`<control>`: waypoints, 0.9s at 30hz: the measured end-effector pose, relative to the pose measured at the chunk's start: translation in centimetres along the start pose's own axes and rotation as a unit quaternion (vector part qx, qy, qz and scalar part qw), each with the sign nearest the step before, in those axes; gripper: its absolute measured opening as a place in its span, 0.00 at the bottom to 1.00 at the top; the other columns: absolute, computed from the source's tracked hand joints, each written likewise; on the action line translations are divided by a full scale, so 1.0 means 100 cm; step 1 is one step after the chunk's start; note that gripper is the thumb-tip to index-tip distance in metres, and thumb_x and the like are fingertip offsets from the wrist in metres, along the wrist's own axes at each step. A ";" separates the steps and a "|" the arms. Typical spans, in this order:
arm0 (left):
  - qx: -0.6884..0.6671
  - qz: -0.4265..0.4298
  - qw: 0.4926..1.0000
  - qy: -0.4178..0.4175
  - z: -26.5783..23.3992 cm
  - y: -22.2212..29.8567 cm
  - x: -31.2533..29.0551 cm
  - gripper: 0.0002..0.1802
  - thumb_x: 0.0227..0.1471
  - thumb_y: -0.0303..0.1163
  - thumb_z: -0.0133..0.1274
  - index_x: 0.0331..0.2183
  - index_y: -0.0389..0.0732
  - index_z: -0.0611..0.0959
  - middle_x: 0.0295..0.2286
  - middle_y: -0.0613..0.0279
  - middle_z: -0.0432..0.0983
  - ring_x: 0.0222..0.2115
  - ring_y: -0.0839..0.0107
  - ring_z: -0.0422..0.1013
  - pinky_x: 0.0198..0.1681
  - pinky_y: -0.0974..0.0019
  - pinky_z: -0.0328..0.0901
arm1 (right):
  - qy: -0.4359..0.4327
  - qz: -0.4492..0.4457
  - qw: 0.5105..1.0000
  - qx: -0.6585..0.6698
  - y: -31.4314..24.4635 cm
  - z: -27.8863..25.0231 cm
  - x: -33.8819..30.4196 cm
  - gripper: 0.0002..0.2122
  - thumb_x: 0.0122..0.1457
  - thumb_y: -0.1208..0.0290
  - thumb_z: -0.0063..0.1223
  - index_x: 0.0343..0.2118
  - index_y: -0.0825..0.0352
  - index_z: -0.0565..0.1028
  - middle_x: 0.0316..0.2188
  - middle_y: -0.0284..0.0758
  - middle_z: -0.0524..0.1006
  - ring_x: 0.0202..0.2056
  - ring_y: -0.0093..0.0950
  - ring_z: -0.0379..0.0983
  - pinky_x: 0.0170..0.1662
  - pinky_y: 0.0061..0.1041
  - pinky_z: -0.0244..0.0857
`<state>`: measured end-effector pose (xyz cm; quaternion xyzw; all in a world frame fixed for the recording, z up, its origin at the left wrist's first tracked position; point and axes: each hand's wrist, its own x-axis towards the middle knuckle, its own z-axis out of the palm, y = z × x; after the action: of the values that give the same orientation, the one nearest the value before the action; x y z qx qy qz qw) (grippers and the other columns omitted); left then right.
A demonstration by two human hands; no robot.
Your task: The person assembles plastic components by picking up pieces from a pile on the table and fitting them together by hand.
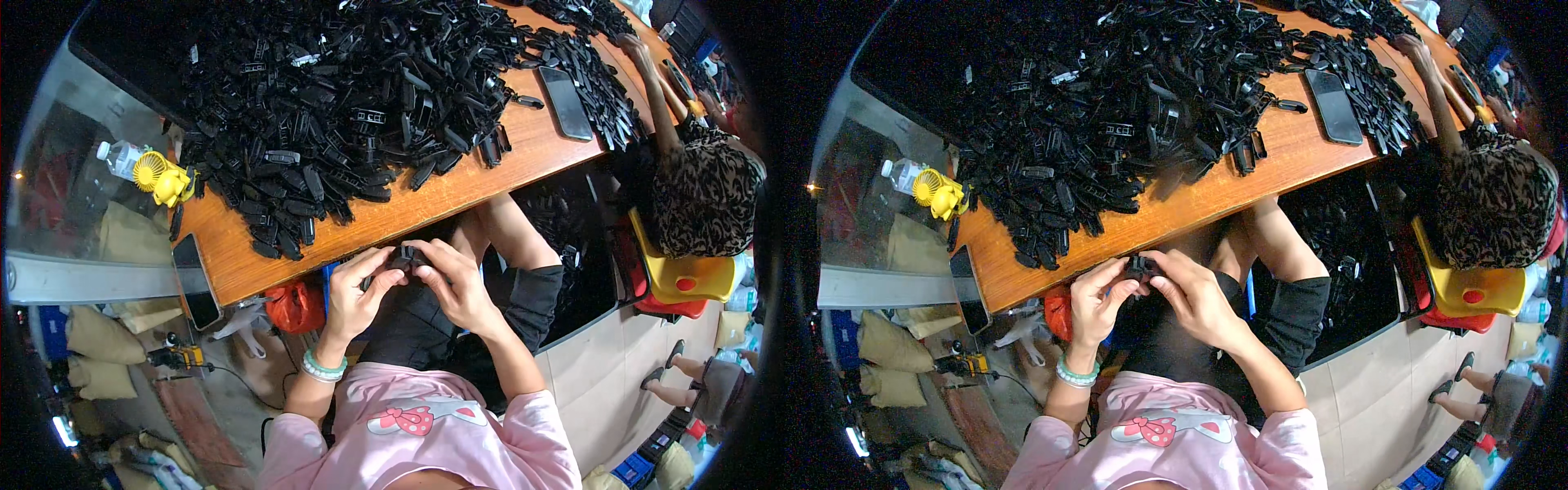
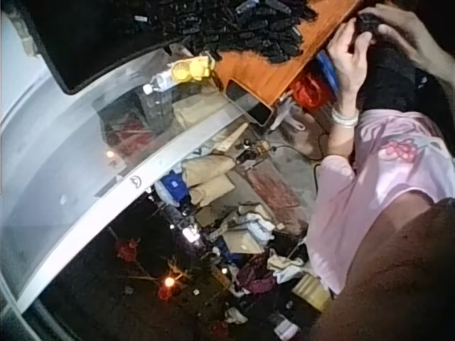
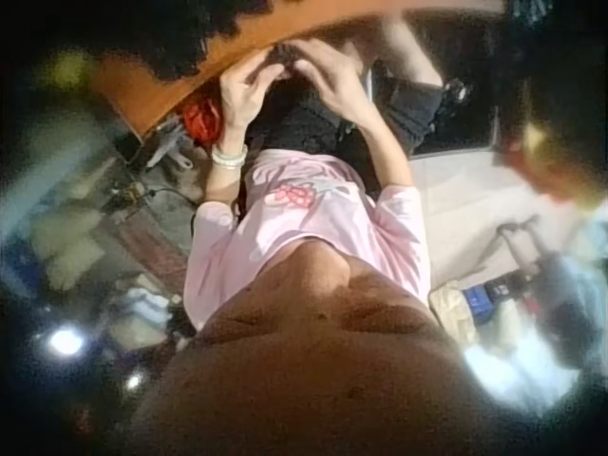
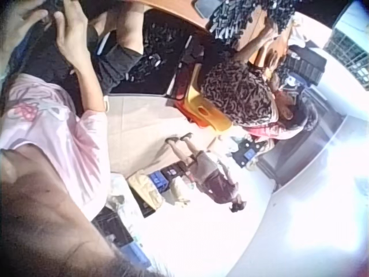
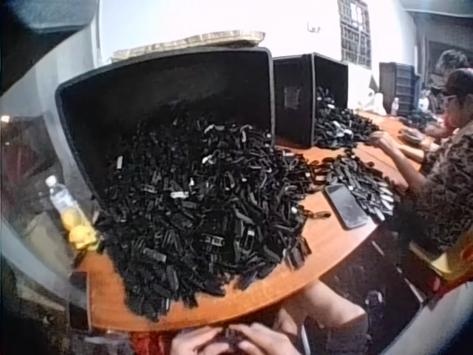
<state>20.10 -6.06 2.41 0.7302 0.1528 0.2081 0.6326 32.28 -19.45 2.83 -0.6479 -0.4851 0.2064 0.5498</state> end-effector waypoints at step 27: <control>0.327 0.137 0.930 0.095 -0.027 -0.009 0.030 0.11 0.47 0.30 0.58 0.33 0.34 0.81 0.24 0.57 0.74 0.21 0.66 0.71 0.25 0.67 0.64 | -0.021 0.070 0.997 -0.030 0.025 0.011 0.011 0.11 0.48 0.72 0.62 0.31 0.73 0.76 0.24 0.38 0.73 0.26 0.27 0.72 0.29 0.24 0.65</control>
<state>21.39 -2.16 2.20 0.8870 0.1704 0.3001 0.3067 32.89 -17.75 0.46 -0.6920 -0.4563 0.2430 0.5039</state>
